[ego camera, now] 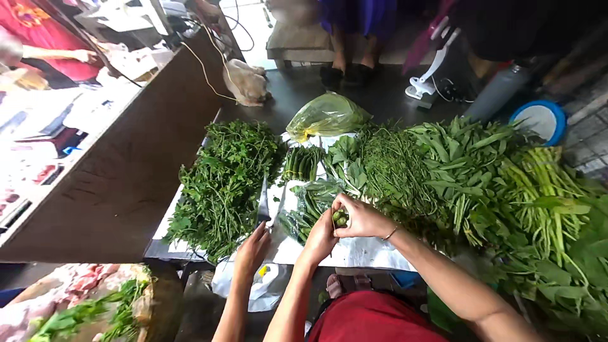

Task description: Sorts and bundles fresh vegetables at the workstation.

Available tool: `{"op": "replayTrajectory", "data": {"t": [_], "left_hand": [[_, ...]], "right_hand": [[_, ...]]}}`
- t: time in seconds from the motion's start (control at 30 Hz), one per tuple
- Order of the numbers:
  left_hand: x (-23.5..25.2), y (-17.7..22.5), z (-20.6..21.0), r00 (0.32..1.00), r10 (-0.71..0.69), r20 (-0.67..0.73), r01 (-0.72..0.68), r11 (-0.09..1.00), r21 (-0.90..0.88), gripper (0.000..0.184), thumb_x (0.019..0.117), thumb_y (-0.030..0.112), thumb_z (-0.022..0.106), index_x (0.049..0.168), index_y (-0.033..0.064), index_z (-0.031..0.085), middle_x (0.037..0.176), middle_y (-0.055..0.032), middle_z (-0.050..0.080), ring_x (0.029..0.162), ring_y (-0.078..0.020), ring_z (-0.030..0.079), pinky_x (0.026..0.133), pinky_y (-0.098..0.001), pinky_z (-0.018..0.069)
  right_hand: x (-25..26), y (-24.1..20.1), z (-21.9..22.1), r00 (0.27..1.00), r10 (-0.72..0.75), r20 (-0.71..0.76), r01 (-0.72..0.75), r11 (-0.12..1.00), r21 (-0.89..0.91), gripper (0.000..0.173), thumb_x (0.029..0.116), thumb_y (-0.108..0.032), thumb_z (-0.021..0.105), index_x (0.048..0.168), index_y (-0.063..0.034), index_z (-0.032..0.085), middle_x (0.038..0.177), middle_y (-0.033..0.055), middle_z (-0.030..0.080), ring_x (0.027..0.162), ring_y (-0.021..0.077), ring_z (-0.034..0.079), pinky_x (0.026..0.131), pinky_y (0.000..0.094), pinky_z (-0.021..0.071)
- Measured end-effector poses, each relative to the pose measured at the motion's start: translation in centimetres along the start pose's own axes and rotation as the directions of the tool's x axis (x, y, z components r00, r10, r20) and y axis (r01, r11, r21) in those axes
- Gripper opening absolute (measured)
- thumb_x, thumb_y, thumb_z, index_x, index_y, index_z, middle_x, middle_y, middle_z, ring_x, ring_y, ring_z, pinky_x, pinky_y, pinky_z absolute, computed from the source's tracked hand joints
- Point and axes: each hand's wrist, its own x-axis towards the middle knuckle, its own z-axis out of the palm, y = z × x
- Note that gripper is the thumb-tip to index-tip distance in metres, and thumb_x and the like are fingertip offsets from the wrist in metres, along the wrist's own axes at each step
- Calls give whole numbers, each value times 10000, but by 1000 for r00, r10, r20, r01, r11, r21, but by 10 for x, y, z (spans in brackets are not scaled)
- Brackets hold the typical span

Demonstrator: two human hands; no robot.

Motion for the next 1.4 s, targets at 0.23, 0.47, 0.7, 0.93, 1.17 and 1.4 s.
{"op": "replayTrajectory", "data": {"t": [0.23, 0.47, 0.7, 0.93, 1.17, 1.4], "left_hand": [[-5, -18, -19, 977, 30, -209, -66, 984, -165, 439, 959, 134, 647, 1325, -76, 526, 1119, -152, 684, 1024, -149, 679, 953, -327, 557], [-30, 74, -67, 942, -195, -272, 29, 858, -513, 345, 944, -15, 583, 1246, -162, 504, 1030, -104, 647, 908, -18, 624, 865, -196, 521], [-62, 207, -114, 865, -283, -415, -42, 783, -621, 131, 861, -210, 476, 988, -241, 488, 807, -132, 600, 695, 9, 527, 712, -104, 442], [-31, 25, -41, 980, -21, -200, 22, 1000, 1, 645, 977, 173, 664, 1519, -18, 371, 1237, -194, 665, 1118, -256, 673, 1017, -434, 527], [-40, 5, -17, 995, -88, -47, 92, 992, 85, 760, 978, 171, 647, 1570, -56, 228, 1309, -239, 631, 1201, -318, 648, 1070, -473, 487], [-32, -4, -1, 986, -117, -115, 132, 982, 131, 601, 932, 289, 735, 1409, -11, 527, 1317, -218, 627, 1218, -325, 625, 1076, -474, 482]], "right_hand": [[-20, 7, 10, 980, -196, 43, 199, 977, -70, 417, 1076, -298, 489, 963, 45, 696, 955, 198, 689, 949, 321, 680, 900, 482, 532], [-51, -17, 33, 767, -612, -192, 596, 568, 567, 247, 1016, -72, 536, 1111, -6, 755, 1093, 116, 761, 1080, 176, 707, 1010, 339, 545], [-33, -31, 52, 928, -85, -362, 324, -295, 899, 532, 970, -112, 660, 1482, -67, 526, 1475, 47, 593, 1265, 89, 628, 975, 190, 538], [-9, -17, 32, 913, -145, -382, 382, 633, 673, 754, 849, -173, 787, 1444, 138, 444, 1299, 161, 649, 1137, 190, 671, 931, 325, 594], [-12, -20, 46, 892, -262, -369, 312, 947, 82, 365, 915, -240, 717, 1224, -46, 749, 1042, 131, 720, 875, 173, 681, 786, 300, 574], [-5, 0, 52, 908, -38, -416, 136, 969, 208, 200, 910, -208, 676, 930, -22, 748, 923, 113, 708, 821, 157, 675, 743, 301, 568]]}}
